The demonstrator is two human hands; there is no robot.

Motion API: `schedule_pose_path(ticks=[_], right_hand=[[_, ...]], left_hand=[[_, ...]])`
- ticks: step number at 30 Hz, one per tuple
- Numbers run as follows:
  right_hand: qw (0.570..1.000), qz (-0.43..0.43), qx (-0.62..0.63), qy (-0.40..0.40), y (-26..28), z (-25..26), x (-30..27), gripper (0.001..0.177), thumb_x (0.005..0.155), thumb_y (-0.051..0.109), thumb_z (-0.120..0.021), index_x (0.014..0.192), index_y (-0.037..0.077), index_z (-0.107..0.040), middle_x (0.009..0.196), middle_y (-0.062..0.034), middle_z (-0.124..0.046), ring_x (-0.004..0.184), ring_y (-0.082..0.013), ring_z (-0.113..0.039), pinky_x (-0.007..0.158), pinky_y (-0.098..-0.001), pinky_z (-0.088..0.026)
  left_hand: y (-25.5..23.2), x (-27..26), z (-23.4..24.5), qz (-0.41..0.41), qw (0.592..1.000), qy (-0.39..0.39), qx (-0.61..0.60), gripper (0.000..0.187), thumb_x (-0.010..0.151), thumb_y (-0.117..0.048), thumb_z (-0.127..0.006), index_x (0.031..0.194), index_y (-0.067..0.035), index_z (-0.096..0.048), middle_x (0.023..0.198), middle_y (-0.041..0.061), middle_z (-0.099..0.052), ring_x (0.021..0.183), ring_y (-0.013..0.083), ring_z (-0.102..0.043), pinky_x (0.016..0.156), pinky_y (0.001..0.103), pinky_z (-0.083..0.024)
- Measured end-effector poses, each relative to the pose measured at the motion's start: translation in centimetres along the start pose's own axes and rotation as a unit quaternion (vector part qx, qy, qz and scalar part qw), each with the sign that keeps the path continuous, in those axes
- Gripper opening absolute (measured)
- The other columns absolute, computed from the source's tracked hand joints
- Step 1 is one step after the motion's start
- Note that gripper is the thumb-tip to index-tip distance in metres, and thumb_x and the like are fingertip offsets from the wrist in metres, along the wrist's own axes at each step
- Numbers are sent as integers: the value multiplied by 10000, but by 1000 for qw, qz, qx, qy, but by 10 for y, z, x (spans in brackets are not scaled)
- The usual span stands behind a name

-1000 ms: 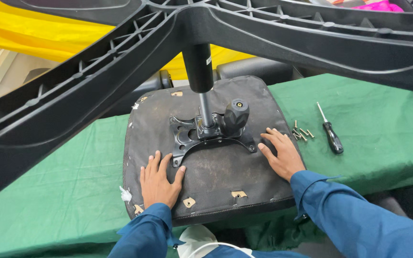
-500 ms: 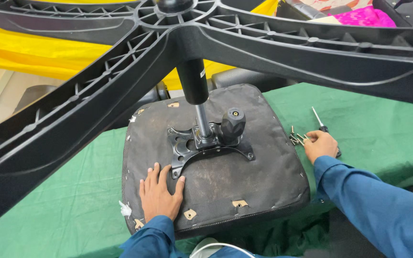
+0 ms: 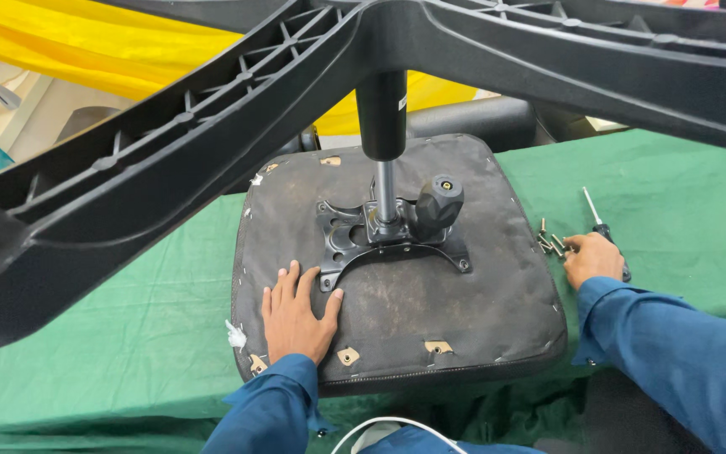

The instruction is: The person uses a screwdriver to tighten screws into the underside of a black chair seat. They then flip the seat over and attach the chair base with a gas lift to the seat, aligning the mounting plate and securing it with screws.

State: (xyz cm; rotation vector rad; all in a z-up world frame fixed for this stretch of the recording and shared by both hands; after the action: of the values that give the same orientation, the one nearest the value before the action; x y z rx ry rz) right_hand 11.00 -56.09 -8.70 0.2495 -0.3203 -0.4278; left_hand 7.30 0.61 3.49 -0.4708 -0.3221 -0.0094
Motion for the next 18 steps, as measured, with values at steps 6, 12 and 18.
schedule_pose_path(ticks=[6, 12, 18], right_hand=[[999, 15, 28, -16, 3, 9, -2, 212, 870, 167, -763, 1074, 155, -820, 994, -109, -766, 954, -350, -718, 870, -461, -558], [988, -52, 104, -98, 11, 41, -12, 224, 866, 104, -696, 1057, 122, -811, 940, -154, -745, 904, -343, -715, 844, -460, -553], [937, -39, 282, -203, 77, 107, -29, 81, 913, 26, -718, 947, 38, -791, 955, -123, -656, 815, -264, -690, 717, -355, -553]], left_hand=[[0, 0, 1, -9, 1000, -5, -4, 575, 859, -488, -691, 1328, -162, -630, 1539, 124, -480, 1460, 306, -373, 1207, 509, -217], [2, 1, -2, -4, 1000, 1, -6, 556, 884, -497, -675, 1330, -168, -630, 1542, 123, -481, 1464, 303, -373, 1210, 505, -216], [2, 0, -3, 1, 1000, -4, 6, 538, 894, -503, -660, 1328, -187, -632, 1539, 109, -488, 1463, 293, -378, 1213, 499, -221]])
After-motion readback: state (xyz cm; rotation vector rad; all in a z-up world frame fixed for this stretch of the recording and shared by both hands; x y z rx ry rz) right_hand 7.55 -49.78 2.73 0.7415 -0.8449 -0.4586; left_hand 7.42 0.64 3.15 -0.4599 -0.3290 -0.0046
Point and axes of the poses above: each hand's wrist, its own x-axis towards the middle knuckle, its own z-axis out of the back of the hand, y = z × x, the point moved 9 cm from there along x, towards the middle knuckle
